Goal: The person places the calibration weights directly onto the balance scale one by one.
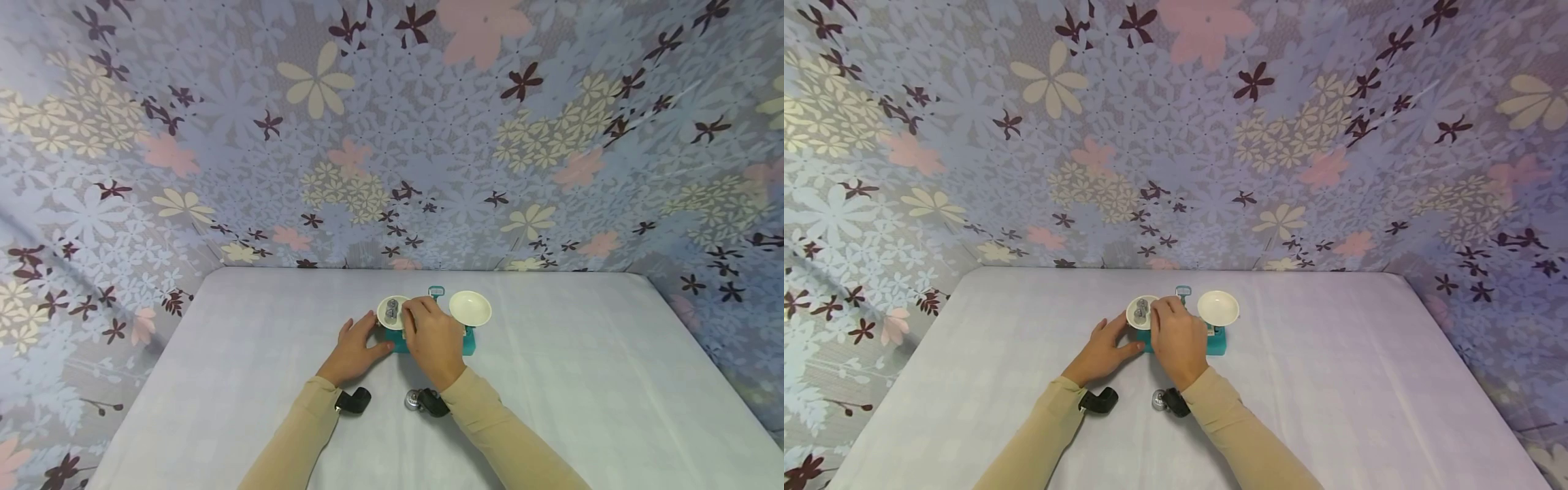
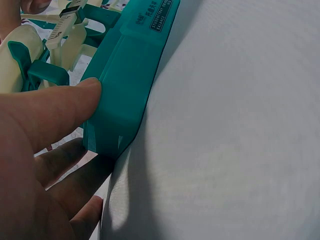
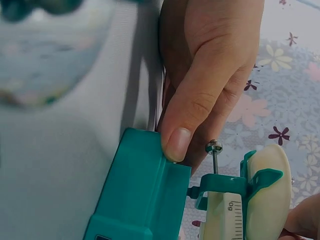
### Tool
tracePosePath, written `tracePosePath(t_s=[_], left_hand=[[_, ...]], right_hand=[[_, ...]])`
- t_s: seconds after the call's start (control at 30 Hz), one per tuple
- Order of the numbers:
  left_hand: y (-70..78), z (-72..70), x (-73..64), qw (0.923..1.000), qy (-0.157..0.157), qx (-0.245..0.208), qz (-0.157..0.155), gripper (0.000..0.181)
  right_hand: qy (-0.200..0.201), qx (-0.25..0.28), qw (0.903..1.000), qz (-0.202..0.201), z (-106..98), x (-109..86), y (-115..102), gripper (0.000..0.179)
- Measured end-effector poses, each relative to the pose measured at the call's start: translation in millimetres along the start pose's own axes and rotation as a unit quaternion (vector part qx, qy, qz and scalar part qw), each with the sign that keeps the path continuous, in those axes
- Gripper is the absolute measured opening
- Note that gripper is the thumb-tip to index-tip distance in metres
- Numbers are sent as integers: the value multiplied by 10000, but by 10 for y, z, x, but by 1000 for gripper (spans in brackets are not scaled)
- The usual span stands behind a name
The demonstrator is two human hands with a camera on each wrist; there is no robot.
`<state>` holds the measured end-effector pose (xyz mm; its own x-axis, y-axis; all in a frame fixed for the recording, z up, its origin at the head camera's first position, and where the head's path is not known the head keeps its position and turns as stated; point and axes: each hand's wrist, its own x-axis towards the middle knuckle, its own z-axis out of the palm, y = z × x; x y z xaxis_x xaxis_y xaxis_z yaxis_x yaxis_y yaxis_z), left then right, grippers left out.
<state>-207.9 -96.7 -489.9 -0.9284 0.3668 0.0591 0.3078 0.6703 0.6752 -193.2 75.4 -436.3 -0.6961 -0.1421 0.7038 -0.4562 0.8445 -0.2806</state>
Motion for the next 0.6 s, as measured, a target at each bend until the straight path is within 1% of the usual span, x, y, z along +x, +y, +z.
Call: tracePosePath(t_s=[0.23, 0.6], left_hand=[[-13, 22, 1, 10000, 12, 42, -51, 72], [15, 8, -10, 9999, -15, 10, -100, 72]], right_hand=[[-38, -20, 10000, -55, 12, 7, 1, 8], [-175, -174, 9997, 10, 38, 22, 3, 8]])
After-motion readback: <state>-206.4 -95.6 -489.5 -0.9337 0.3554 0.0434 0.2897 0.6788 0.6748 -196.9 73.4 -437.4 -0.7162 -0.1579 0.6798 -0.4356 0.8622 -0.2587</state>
